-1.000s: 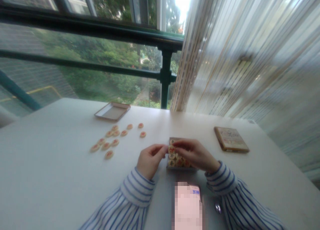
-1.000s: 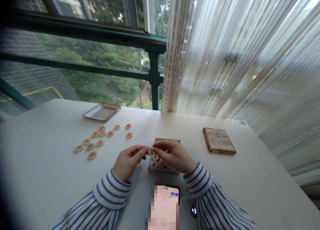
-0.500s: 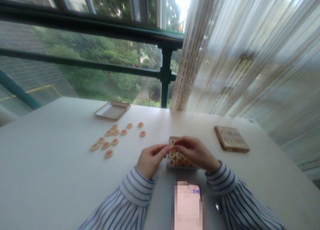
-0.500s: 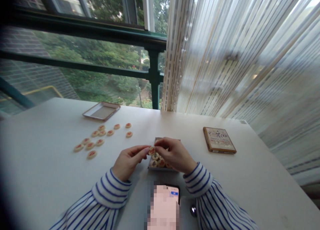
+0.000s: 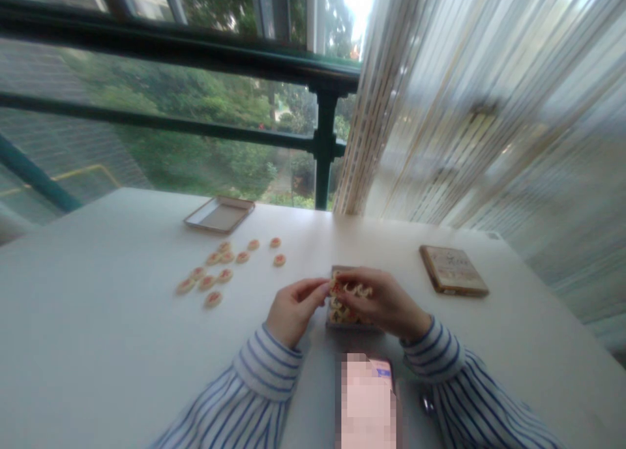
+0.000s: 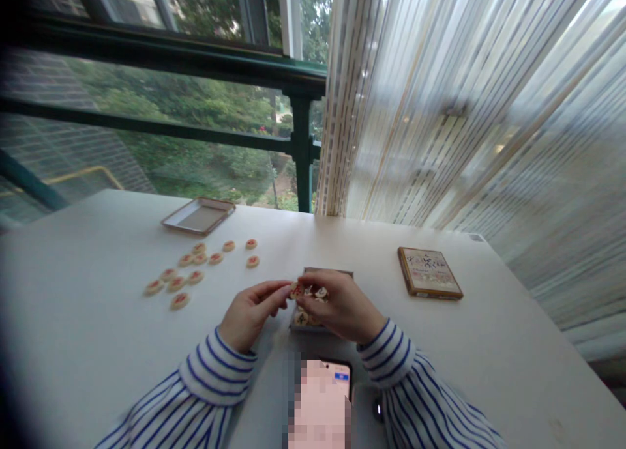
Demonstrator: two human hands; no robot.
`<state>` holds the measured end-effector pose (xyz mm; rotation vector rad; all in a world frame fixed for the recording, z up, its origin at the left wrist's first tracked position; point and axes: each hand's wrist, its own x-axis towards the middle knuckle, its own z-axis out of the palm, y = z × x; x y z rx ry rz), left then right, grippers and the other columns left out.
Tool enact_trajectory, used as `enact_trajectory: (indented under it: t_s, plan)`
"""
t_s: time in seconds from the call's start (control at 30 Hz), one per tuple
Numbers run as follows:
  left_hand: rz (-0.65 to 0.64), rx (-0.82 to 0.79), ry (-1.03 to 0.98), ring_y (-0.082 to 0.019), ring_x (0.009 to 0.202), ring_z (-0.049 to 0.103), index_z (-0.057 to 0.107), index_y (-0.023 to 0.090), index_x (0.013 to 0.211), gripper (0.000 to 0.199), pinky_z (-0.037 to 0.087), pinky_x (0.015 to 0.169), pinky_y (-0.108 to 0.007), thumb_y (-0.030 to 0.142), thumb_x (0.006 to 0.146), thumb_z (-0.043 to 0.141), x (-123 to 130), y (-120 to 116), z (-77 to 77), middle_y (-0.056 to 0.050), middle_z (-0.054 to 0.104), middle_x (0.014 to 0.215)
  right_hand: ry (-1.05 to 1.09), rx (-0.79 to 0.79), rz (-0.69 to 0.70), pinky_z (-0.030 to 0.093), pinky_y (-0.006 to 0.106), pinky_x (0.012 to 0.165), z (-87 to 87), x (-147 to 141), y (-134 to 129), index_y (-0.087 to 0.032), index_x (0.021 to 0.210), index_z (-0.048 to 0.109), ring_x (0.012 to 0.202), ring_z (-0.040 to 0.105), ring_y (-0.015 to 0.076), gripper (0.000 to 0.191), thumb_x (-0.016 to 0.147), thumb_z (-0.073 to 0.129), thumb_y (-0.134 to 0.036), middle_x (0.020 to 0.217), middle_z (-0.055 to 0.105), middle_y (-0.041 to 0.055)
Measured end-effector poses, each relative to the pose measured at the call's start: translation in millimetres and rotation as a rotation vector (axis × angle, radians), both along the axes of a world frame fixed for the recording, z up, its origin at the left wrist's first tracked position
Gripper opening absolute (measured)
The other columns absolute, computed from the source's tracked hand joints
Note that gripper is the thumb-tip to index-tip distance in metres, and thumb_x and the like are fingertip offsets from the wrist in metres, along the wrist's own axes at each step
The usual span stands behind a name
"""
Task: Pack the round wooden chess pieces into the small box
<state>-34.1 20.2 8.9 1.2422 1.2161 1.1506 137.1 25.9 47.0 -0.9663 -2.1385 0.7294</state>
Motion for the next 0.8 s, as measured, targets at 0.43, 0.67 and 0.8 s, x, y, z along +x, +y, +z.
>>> enact_trajectory:
  t_s: [0.43, 0.67, 0.8]
  plan:
    - [0.008, 0.0, 0.015, -0.011, 0.054, 0.053, 0.067, 0.012, 0.082, 0.031, 0.04, 0.047, -0.02, 0.038, 0.066, 0.063, -0.5, 2.6, -7.8, -0.004, 0.064, 0.064, -0.105, 0.153, -0.049, 0.043, 0.027, 0.072, -4.8, -0.6, 1.2, -0.02, 0.1, 0.059, 0.077, 0.058, 0.0145, 0.024, 0.076, 0.057, -0.024, 0.086, 0.065, 0.0045]
    - [0.003, -0.016, 0.036, -0.011, 0.053, 0.053, 0.067, 0.011, 0.082, 0.032, 0.04, 0.048, -0.021, 0.039, 0.066, 0.062, 0.4, 2.0, -5.8, -0.004, 0.065, 0.062, -0.129, 0.177, -0.02, 0.043, 0.023, 0.068, -1.4, -2.6, 0.8, -0.019, 0.092, 0.06, 0.073, 0.058, 0.0122, 0.016, 0.077, 0.056, -0.022, 0.082, 0.065, 0.0033]
    - [0.006, -0.015, 0.069, -0.012, 0.054, 0.054, 0.067, 0.012, 0.08, 0.032, 0.041, 0.048, -0.021, 0.04, 0.065, 0.062, 1.2, 0.9, -3.8, -0.005, 0.066, 0.065, -0.182, 0.176, -0.005, 0.042, 0.022, 0.066, -1.6, -1.9, 0.6, -0.018, 0.086, 0.059, 0.069, 0.057, 0.0111, 0.01, 0.078, 0.054, -0.021, 0.075, 0.063, 0.002]
